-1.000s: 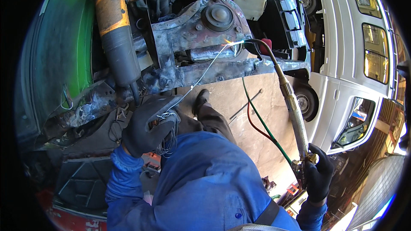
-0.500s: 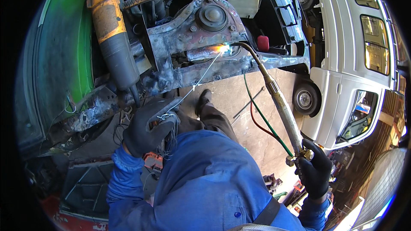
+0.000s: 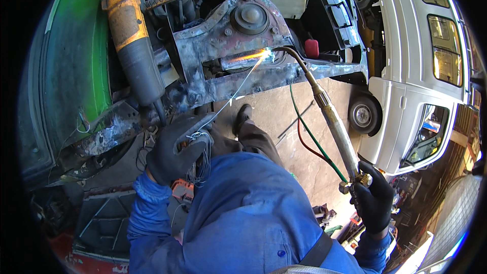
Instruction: The person uses an angle grinder to grind a metal section of a car's front frame, then switches to a welding torch to weld the same area. The person handles the grinder and welding torch with both hands while working on the exposed frame.
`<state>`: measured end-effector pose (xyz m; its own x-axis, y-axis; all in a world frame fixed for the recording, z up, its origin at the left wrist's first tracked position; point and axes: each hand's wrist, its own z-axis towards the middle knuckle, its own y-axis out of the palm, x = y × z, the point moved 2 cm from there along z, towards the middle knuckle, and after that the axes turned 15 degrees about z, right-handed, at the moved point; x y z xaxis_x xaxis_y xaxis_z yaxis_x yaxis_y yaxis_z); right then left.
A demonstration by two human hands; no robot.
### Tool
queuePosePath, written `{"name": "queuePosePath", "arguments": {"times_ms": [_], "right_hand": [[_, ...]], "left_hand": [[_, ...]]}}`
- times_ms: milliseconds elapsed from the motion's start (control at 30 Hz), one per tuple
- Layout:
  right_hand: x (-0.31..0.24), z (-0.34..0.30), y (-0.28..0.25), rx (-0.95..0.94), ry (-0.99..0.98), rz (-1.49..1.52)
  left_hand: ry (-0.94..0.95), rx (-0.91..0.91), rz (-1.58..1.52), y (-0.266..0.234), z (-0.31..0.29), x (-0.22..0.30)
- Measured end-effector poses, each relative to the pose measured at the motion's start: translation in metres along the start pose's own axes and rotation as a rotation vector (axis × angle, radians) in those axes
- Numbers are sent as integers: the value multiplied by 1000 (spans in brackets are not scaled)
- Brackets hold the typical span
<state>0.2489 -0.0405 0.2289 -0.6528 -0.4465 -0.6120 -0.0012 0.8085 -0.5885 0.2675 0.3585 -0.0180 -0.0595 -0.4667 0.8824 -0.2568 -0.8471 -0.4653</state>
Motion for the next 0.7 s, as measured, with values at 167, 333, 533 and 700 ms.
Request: {"name": "queuePosePath", "arguments": {"times_ms": [167,333,533,700], "right_hand": [[0,1,-1,-2,-10,-8],[2,3,-2,-11,-39,-28],[4,3,-4,-20,-50,-46],[6,4,-4,-17,-39,-43]], "left_hand": [[-133,-25,-67,2,-4,1],[-99,-52,-105,2,1,1],[-125,-66,-156,1,3,5],[-57,-9,-77,2,4,5]]}}
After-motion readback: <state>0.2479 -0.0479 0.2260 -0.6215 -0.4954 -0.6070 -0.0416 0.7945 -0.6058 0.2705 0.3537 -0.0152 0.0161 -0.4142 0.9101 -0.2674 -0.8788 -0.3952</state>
